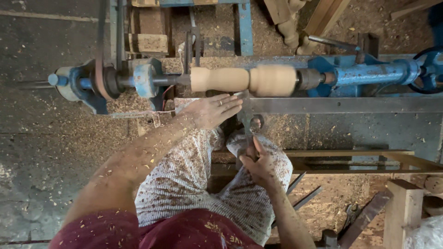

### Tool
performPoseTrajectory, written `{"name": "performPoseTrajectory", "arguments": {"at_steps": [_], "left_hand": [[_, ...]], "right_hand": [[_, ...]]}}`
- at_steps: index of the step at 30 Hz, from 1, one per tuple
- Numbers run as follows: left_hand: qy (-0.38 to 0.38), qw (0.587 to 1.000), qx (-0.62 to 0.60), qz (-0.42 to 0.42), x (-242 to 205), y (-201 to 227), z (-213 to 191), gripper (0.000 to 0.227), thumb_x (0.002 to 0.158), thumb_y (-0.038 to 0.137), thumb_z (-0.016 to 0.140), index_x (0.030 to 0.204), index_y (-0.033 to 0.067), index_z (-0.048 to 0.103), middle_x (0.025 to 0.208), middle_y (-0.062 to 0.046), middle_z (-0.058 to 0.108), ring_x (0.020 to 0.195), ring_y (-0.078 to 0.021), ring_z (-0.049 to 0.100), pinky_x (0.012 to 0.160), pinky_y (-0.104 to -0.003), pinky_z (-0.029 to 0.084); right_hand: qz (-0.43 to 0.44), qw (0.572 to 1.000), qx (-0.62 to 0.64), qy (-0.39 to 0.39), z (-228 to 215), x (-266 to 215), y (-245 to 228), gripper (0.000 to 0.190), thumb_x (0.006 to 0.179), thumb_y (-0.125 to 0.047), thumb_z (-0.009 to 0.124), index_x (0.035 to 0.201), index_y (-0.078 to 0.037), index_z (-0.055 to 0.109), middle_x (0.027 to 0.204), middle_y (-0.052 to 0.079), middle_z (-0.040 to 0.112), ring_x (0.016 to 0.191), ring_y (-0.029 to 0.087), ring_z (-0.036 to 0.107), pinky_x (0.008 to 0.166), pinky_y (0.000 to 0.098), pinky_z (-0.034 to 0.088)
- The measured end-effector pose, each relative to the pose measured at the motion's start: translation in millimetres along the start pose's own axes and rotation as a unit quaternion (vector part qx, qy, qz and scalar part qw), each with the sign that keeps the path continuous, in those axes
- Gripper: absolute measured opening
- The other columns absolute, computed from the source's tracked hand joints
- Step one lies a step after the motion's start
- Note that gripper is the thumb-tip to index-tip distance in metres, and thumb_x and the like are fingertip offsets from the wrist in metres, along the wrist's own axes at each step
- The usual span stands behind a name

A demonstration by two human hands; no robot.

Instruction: The person uses a chisel to shape a cylindrical wooden blank mounted on a lathe. They smooth the surface and carve decorative grooves along the length of the piece while it spins.

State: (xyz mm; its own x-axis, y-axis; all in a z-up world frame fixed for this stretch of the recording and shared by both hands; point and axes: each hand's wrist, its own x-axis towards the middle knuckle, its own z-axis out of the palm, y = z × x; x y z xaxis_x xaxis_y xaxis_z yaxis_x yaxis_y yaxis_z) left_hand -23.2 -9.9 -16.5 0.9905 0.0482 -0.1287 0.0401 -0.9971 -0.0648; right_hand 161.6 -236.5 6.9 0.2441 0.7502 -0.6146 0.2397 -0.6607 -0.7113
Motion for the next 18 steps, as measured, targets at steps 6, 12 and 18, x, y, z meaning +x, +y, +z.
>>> {"name": "performPoseTrajectory", "arguments": {"at_steps": [6, 12, 18], "left_hand": [[-0.005, 0.998, 0.057, -0.010, 3.5, 3.0, 7.9, 0.069, 0.096, 0.028, 0.034, 0.158, 0.0025, 0.020, 0.168, -0.012, 0.022, 0.155, -0.0236, 0.022, 0.128, -0.038, 0.016], [-0.033, 0.991, 0.126, -0.008, 3.2, 2.0, 15.9, 0.063, 0.103, 0.026, 0.033, 0.158, 0.0001, 0.019, 0.167, -0.015, 0.024, 0.156, -0.0254, 0.024, 0.130, -0.040, 0.016], [0.041, 0.999, -0.024, -0.002, 2.5, 1.7, 26.0, 0.071, 0.094, 0.027, 0.043, 0.156, -0.0036, 0.023, 0.164, -0.021, 0.029, 0.152, -0.0304, 0.028, 0.127, -0.043, 0.021]], "right_hand": [[-0.149, 0.988, 0.013, 0.024, 9.2, -4.4, 6.9, 0.084, 0.087, -0.012, 0.079, 0.155, 0.004, 0.031, 0.112, 0.003, 0.061, 0.095, 0.012, 0.060, 0.078, 0.0296, 0.053], [0.015, 0.989, 0.147, -0.003, 22.9, -7.8, -4.0, 0.091, 0.083, -0.004, 0.071, 0.162, -0.006, 0.025, 0.075, 0.003, 0.054, 0.054, 0.011, 0.053, 0.046, 0.0298, 0.047], [0.001, 0.991, 0.131, -0.001, 28.6, -18.3, -26.6, 0.087, 0.085, -0.004, 0.069, 0.161, -0.008, 0.028, 0.071, 0.001, 0.057, 0.052, 0.011, 0.056, 0.046, 0.0279, 0.049]]}}
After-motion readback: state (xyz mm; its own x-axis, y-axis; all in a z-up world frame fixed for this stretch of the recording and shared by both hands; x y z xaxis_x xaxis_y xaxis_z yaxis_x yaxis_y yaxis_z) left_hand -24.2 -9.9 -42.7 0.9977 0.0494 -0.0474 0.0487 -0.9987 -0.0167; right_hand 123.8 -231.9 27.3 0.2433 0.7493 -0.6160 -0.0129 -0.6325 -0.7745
